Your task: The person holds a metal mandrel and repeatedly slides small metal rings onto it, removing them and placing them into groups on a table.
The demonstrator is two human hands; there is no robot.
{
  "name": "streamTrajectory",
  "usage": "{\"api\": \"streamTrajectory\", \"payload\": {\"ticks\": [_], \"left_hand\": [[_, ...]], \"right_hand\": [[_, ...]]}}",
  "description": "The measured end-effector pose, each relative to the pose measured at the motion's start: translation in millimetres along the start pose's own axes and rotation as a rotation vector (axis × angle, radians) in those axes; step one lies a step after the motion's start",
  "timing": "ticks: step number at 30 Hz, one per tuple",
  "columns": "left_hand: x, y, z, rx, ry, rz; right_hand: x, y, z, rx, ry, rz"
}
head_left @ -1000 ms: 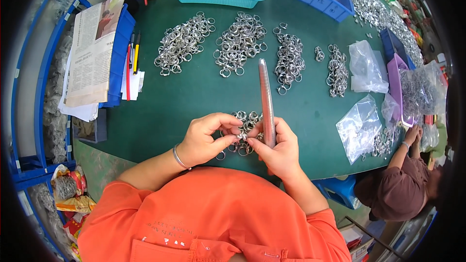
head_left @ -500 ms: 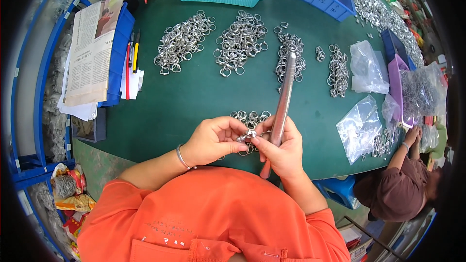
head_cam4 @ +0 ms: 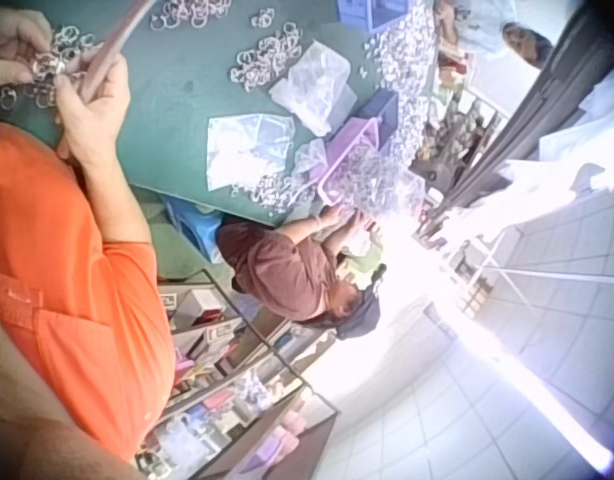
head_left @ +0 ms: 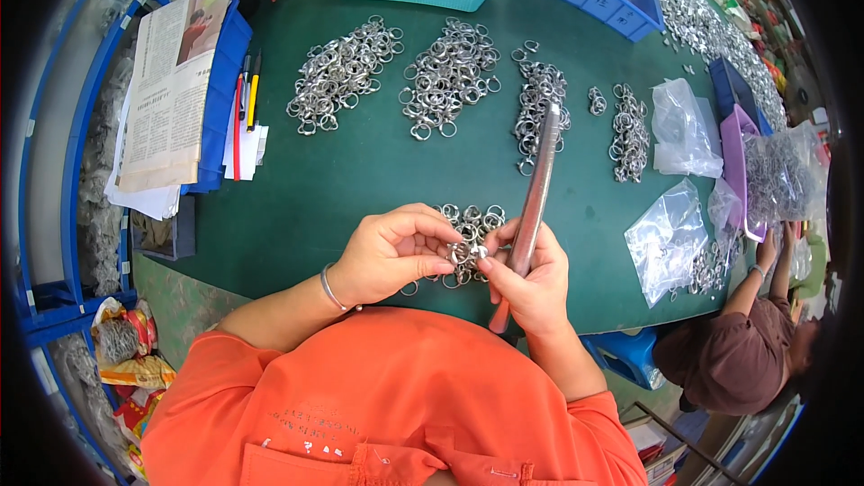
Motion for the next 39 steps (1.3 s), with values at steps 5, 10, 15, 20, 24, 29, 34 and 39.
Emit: {"api": "streamTrajectory", "payload": {"ticks": [5,10,15,20,24,29,34,39], "left_hand": [[0,4,1,-0.091,0.068,-0.012],[2,5,7,-0.252,0.092,0.038],[0,1,8,-0.632,0.268,0.052],[1,5,6,-0.548,0.232,0.090],[2,8,10,-0.558,0.264,0.081],[2,6,10,-0.626,0.308,0.042],[3,4,6,-0.654,0.320,-0.031],[4,2,-2,0.214,-0.078,-0.018]], "right_hand": [[2,1,-1,0.017,0.121,-0.147],[3,3,2,0.024,0.078,-0.144],[2,-1,2,0.018,0.123,-0.142],[2,-2,2,0.020,0.175,-0.120],[2,-1,2,0.003,0.124,-0.122],[2,-2,2,-0.013,0.104,-0.163],[2,-3,2,0.078,0.131,-0.240],[0,-1,1,0.022,0.110,-0.285]]}}
Point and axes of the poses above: each hand's wrist, its own x-axis away from the middle knuckle, its own y-axis out of the palm, z = x × y, the point moved 1 cm from there along -x, towards the middle knuckle, and after that the axes turned 6 degrees about -y, right-handed, at the moved point
